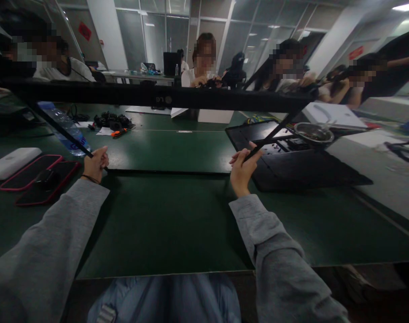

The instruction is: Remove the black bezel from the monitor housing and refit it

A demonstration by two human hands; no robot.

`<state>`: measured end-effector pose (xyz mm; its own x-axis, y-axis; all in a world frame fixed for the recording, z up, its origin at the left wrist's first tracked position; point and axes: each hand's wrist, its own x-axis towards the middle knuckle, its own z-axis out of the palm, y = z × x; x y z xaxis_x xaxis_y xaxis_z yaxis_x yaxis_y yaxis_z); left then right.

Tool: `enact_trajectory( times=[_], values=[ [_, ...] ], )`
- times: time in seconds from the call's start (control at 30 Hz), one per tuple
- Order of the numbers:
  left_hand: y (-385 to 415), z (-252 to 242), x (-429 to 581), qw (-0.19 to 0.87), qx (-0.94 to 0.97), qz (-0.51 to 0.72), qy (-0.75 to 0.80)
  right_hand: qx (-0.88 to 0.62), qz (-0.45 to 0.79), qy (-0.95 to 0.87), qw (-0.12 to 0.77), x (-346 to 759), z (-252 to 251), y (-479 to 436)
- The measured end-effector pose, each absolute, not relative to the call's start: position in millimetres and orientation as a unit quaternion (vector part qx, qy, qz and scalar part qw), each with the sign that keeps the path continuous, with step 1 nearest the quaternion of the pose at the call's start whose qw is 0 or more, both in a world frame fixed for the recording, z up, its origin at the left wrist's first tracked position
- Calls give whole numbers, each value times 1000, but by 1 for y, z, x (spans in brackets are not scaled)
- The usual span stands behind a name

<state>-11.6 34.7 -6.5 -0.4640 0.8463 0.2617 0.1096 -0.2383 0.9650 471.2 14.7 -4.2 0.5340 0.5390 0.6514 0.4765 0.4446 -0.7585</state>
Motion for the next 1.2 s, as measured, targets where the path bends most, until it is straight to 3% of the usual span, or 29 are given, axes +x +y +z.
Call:
enact_trajectory(
  times=[0.5, 0.97, 1.2],
  values=[
    [30, -2, -1, 317, 413, 667, 533, -553, 73, -499, 664, 489, -31, 34],
    [36, -12, -1, 331, 388, 610, 607, -541, 213, -485, 654, 492, -44, 46],
    [38, -10, -12, 259, 323, 676, 609, -526, 222, -533, 624, 481, -42, 38]
  ],
)
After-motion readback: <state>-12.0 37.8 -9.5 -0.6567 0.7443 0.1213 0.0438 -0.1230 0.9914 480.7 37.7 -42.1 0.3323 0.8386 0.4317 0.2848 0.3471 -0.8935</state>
